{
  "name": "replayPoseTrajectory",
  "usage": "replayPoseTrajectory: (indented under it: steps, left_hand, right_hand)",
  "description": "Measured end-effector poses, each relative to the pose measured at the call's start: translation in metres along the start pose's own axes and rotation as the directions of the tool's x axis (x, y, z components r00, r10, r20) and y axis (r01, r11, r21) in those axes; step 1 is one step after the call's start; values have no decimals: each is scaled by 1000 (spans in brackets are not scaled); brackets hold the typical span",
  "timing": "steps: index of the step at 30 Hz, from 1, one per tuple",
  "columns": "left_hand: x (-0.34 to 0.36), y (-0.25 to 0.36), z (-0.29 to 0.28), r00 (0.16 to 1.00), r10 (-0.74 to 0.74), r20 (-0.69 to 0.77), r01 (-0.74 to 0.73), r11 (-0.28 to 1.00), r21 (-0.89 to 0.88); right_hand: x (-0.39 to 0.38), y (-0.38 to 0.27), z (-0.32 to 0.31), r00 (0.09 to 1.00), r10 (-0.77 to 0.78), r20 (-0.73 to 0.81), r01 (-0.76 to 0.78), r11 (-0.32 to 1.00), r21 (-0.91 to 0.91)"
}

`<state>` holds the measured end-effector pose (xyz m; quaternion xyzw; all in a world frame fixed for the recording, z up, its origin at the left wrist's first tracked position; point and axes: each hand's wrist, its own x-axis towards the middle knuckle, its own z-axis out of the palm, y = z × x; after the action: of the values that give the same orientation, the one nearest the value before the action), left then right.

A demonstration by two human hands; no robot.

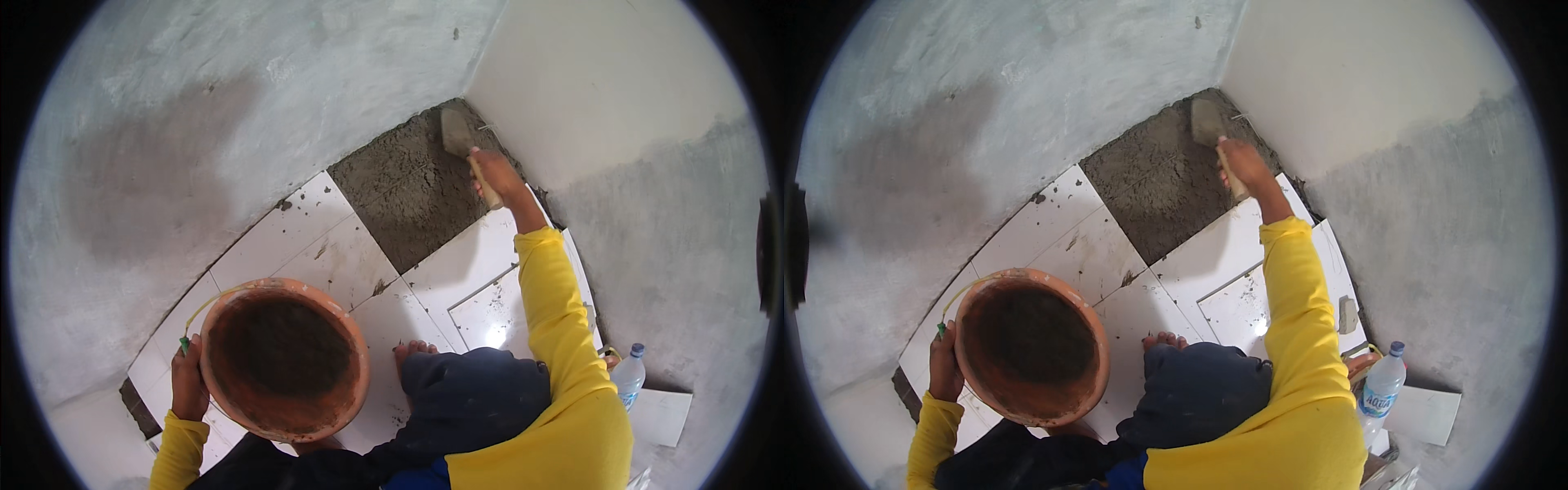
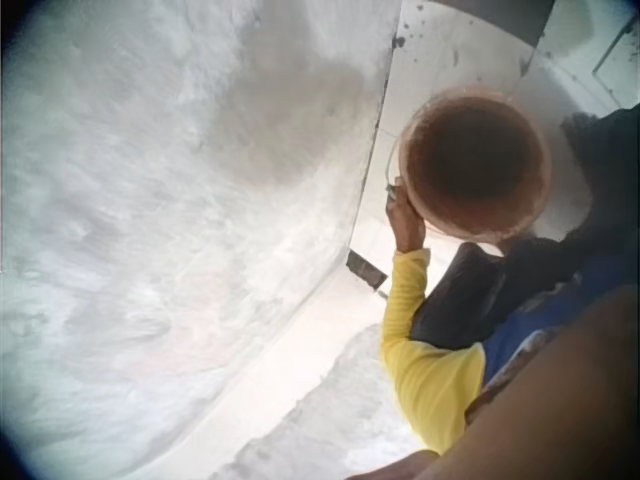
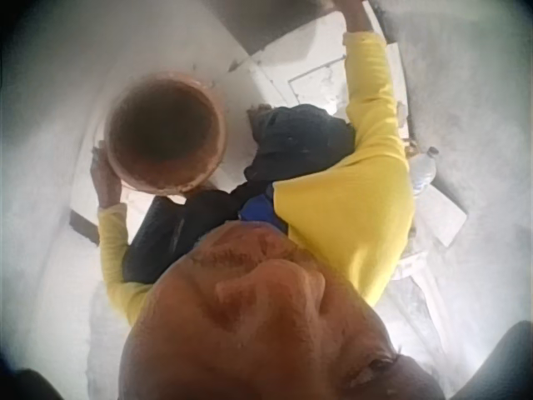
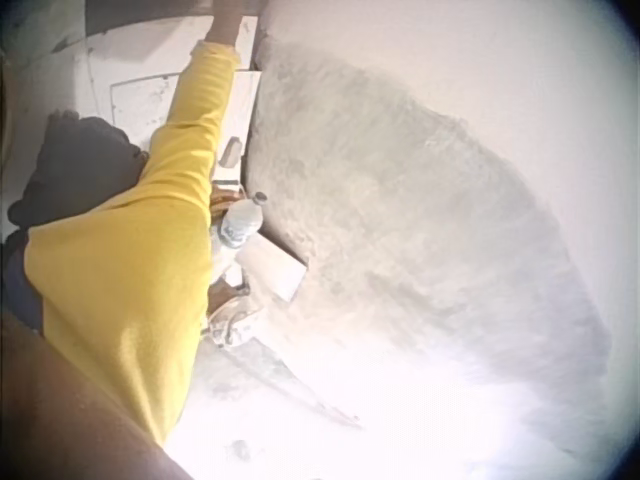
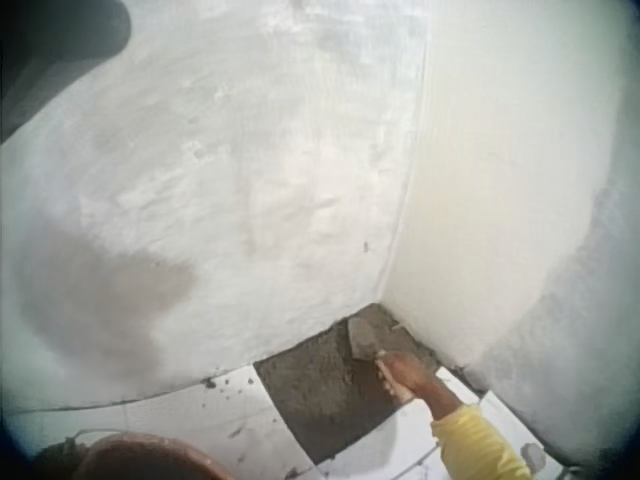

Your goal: The person scoops cement from a bucket using a trowel and spreads it onto a tiled floor. The person repeatedly smooths the cement in a specific area to prepare the surface.

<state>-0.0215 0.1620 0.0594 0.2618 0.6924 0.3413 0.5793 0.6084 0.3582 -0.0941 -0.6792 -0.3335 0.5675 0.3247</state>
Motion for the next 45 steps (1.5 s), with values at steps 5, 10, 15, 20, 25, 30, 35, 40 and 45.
replayPoseTrajectory:
  steps: [5,10,15,20,25,30,35,40,45]
  left_hand:
    - [1,1,1,1000,0,3,0,999,-39]
    - [12,1,5,999,10,38,-9,1000,-6]
    - [12,-3,-3,999,21,37,-21,1000,-2]
    - [13,-1,0,997,14,70,-13,1000,-21]
    - [8,4,0,997,42,66,-42,999,-3]
    - [9,3,6,996,42,81,-41,999,-16]
    - [3,0,-6,997,38,60,-37,999,-33]
    - [5,4,7,996,31,82,-31,1000,2]
    - [6,6,16,997,28,72,-28,1000,7]
  right_hand:
    - [-19,15,21,996,-70,58,80,980,-182]
    - [-28,12,13,984,-162,-73,120,911,-395]
    - [-52,38,-15,979,-61,-194,10,967,-255]
    - [-85,69,-17,973,41,-226,-22,996,88]
    - [-78,38,19,992,-127,11,127,992,-15]
    - [-27,20,13,999,-34,-22,35,999,31]
    - [-41,16,80,961,-84,262,136,973,-186]
    - [-55,29,94,977,-109,182,152,959,-241]
    - [-89,15,73,984,-171,39,175,929,-326]
